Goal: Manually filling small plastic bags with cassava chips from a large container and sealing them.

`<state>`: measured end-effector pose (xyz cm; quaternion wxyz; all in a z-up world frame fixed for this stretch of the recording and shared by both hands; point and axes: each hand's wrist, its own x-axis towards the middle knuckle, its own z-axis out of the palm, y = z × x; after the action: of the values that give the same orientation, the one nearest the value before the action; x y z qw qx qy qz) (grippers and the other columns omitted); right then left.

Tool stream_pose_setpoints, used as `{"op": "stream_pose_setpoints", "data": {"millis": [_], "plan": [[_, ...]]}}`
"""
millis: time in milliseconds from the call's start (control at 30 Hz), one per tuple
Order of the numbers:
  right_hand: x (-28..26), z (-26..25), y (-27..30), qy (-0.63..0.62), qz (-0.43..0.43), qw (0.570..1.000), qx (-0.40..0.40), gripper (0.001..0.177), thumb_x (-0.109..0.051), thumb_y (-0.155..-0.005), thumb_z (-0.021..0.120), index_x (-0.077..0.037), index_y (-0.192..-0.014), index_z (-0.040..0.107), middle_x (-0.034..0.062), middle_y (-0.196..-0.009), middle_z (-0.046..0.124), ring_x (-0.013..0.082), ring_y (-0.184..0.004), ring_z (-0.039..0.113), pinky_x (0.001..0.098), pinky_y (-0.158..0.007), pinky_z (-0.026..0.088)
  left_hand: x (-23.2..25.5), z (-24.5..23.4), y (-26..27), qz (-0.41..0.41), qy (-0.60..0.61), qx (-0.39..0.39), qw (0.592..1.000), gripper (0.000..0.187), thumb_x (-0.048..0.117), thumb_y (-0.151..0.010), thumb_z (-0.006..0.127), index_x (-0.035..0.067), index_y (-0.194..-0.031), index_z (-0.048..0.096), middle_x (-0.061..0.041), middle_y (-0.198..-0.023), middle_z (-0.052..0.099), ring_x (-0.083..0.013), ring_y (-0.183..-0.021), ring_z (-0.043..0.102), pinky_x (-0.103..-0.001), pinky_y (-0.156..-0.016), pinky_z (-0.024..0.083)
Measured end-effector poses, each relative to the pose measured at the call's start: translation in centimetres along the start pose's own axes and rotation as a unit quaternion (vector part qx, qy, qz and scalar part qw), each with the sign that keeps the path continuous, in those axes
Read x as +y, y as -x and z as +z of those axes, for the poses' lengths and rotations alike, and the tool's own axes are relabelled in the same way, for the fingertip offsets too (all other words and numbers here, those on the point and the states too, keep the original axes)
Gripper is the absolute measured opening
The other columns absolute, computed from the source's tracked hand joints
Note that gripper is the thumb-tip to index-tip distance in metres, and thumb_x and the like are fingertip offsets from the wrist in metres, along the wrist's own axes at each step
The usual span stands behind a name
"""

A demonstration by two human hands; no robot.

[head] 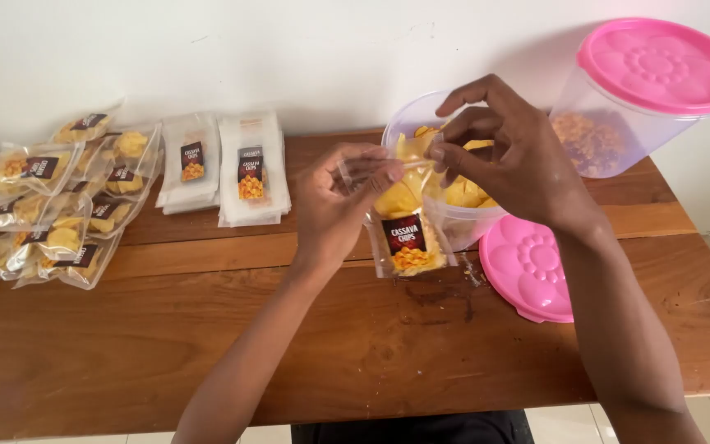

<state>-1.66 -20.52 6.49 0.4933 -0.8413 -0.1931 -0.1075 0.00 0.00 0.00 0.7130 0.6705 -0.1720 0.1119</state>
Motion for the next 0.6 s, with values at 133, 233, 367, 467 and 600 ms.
{"op": "stream_pose_setpoints", "data": {"millis": [133, 233, 367, 467, 600], "plan": [[0.4, -0.2, -0.4, -0.074, 0.046, 0.996, -0.014, 0.037, -0.004, -0.092, 0.075, -0.006, -0.126, 0.062, 0.0098, -0.089, 0.072, 0.0158, -0.075, 0.071, 0.025, -0.07, 0.063, 0.7, -0.7, -1.7, 0.005, -0.02, -0.04, 0.999, 0.03, 0.033, -0.081, 0.082, 0.013, -0.102, 0.074, -0.004, -0.1, 0.08, -0.0154, -0.09, 0.077, -0.024, -0.074, 0.062], [0.7, -0.5, -0.6, -0.05, 0.052, 0.996, -0.049, 0.014, -0.011, -0.092, 0.076, -0.006, -0.105, 0.074, 0.0076, -0.079, 0.075, 0.0119, -0.065, 0.069, 0.0232, -0.065, 0.06, 1.8, -0.3, -2.4, -0.015, 0.033, -0.035, 0.999, 0.026, 0.025, -0.079, 0.085, 0.007, -0.096, 0.076, -0.007, -0.094, 0.079, -0.0145, -0.091, 0.076, -0.023, -0.075, 0.066], [0.7, -0.2, -0.5, -0.049, 0.067, 0.995, -0.057, 0.008, -0.015, -0.095, 0.076, -0.007, -0.094, 0.077, 0.0005, -0.082, 0.071, 0.0072, -0.068, 0.056, 0.0217, -0.061, 0.047, 1.9, 0.0, -2.3, -0.008, 0.034, -0.069, 0.997, 0.027, 0.026, -0.079, 0.083, 0.007, -0.097, 0.075, -0.008, -0.095, 0.079, -0.0153, -0.089, 0.078, -0.023, -0.077, 0.067], [0.4, 0.3, -0.2, -0.044, 0.041, 0.997, -0.042, 0.008, -0.013, -0.097, 0.075, -0.008, -0.091, 0.076, -0.0011, -0.079, 0.067, 0.0056, -0.071, 0.053, 0.021, -0.062, 0.042, 1.8, -0.1, -2.1, 0.005, 0.036, -0.072, 0.997, 0.025, 0.025, -0.081, 0.083, 0.006, -0.095, 0.075, -0.006, -0.092, 0.078, -0.0134, -0.087, 0.076, -0.023, -0.077, 0.065], [1.2, 1.1, -0.1, -0.076, -0.004, 0.997, -0.02, 0.005, -0.004, -0.098, 0.073, -0.004, -0.093, 0.073, 0.0007, -0.083, 0.066, 0.0057, -0.074, 0.054, 0.0197, -0.064, 0.044, 1.8, 0.1, -1.5, 0.049, 0.031, -0.065, 0.996, 0.018, 0.019, -0.086, 0.079, 0.005, -0.096, 0.074, -0.007, -0.095, 0.077, -0.0142, -0.088, 0.074, -0.023, -0.081, 0.064]]}}
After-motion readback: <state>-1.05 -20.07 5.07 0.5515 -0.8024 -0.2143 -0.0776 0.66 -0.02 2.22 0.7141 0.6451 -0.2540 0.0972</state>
